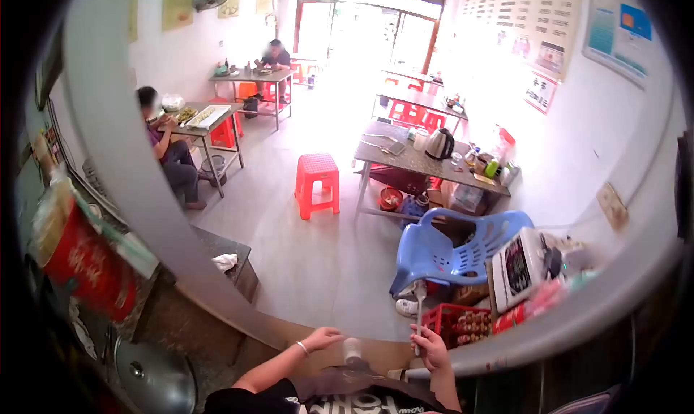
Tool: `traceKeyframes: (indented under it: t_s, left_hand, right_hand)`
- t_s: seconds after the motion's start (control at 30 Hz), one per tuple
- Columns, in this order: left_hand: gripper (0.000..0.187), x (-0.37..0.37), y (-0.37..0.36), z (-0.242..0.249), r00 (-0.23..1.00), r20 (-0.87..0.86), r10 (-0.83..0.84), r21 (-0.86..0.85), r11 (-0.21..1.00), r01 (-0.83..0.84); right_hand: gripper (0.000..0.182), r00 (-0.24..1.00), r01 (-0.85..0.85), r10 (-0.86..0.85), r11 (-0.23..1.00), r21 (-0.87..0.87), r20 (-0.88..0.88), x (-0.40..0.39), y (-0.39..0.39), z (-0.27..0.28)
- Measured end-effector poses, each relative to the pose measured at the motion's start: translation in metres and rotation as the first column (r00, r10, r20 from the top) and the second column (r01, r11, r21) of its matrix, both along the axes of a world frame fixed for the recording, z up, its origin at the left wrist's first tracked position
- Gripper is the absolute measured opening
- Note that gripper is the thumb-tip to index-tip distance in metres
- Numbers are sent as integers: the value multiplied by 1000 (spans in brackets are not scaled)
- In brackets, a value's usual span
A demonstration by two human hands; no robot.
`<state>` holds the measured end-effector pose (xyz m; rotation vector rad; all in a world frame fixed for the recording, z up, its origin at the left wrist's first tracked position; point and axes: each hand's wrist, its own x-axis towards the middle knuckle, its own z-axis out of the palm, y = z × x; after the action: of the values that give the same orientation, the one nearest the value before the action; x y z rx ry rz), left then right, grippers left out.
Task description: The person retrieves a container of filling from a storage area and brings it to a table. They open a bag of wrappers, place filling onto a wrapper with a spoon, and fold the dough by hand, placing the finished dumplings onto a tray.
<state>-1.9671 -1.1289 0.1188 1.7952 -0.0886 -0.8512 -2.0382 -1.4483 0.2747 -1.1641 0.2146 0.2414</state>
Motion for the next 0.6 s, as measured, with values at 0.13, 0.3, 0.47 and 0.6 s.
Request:
traceKeyframes:
  t_s: [0.13, 0.3, 0.47, 0.6]
  left_hand:
    - [46, 93, 56, -77, 965, 22, 260, 76, 962, -261]
    - [42, 181, 97, -59, 743, -19, 669, 83, 741, -666]
    - [33, 271, 147, -78, 482, -142, 865, -53, 479, -876]
    - [36, 371, 226, -115, 358, -121, 926, 22, 363, -931]
  right_hand:
    - [36, 984, -174, 175, 985, 15, -29, 161, -2, -2]
    - [36, 916, -379, 376, 925, 13, -142, 363, 36, 4]
    - [36, 844, -535, 534, 845, 0, -57, 540, 116, 8]
    - [36, 836, -548, 547, 835, -36, -36, 658, 193, -13]
